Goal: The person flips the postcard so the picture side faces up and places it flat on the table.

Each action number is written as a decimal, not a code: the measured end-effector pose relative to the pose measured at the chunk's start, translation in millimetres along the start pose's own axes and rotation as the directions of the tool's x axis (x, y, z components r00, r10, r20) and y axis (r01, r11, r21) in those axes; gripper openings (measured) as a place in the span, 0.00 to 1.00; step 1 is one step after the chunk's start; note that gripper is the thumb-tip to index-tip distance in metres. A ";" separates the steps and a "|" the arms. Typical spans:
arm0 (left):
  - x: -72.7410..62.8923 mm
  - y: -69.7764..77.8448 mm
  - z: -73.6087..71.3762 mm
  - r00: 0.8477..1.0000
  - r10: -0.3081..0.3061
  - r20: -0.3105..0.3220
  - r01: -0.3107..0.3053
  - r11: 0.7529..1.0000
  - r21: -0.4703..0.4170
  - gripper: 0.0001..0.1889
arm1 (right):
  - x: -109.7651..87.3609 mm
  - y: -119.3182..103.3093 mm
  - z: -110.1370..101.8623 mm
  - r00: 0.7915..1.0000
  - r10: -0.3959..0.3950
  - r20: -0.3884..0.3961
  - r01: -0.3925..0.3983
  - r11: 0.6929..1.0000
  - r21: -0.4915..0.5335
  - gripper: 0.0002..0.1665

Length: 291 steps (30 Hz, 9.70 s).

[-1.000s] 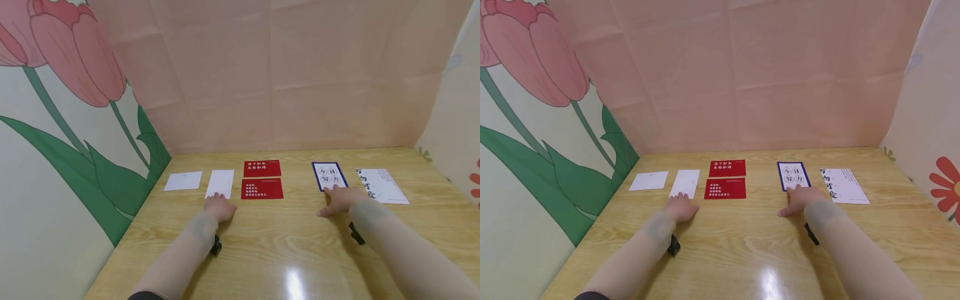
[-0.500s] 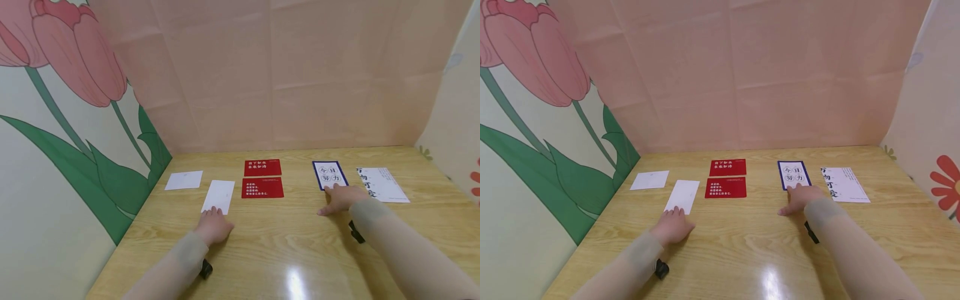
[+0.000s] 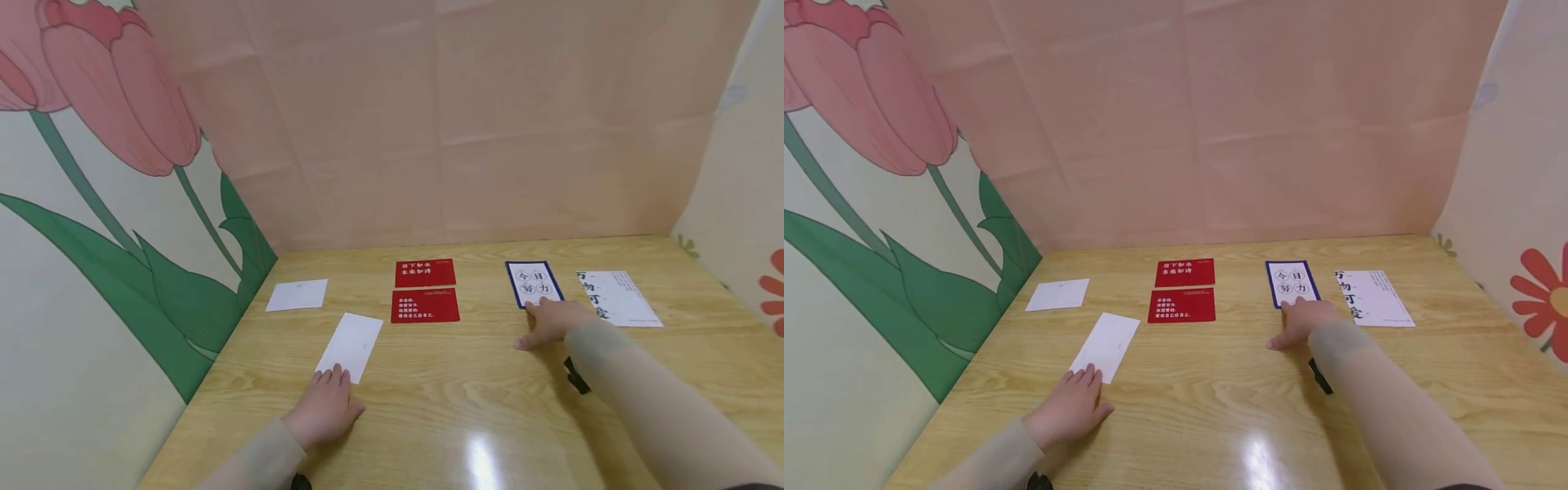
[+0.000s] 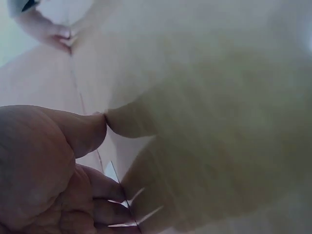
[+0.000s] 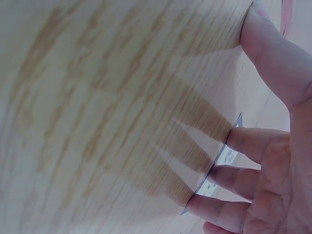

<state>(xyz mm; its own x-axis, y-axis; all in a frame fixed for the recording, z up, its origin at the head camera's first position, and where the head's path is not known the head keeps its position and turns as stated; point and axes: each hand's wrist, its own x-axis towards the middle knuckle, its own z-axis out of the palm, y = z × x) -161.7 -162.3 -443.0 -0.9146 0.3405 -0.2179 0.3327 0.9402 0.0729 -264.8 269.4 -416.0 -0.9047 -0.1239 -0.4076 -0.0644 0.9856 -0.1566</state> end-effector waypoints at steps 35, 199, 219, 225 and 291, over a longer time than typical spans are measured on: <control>45.9 12.4 -19.9 0.893 0.428 0.137 -0.413 0.902 -0.123 0.24 | 8.0 9.1 -5.7 0.961 -0.189 -0.204 0.196 0.980 0.014 0.46; 106.9 74.9 -13.8 0.990 -0.133 -0.051 -0.012 0.276 -0.961 0.30 | -26.4 -60.0 45.3 0.991 -0.028 -0.134 0.127 0.552 0.824 0.51; 105.0 68.3 -15.1 0.990 -0.133 -0.039 -0.008 0.224 -0.975 0.13 | -29.9 -65.4 38.8 0.972 -0.007 -0.234 0.202 0.530 0.823 0.48; 104.7 66.8 -17.6 0.984 -0.180 0.002 0.038 0.196 -0.980 0.12 | -29.6 -64.1 39.4 0.969 0.007 -0.246 0.202 0.549 0.811 0.38; 102.9 69.9 -12.6 0.979 -0.200 -0.034 -0.013 0.109 -0.994 0.11 | -32.8 -65.9 39.4 0.969 -0.011 -0.248 0.241 0.292 0.926 0.17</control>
<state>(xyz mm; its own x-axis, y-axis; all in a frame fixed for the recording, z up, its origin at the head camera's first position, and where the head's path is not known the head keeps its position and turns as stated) -235.4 -61.5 -448.0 -0.9700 0.1457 -0.1944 -0.1805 0.1035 0.9781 -214.3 204.0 -427.7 -0.9802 -0.1017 -0.1696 0.1533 0.1508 -0.9766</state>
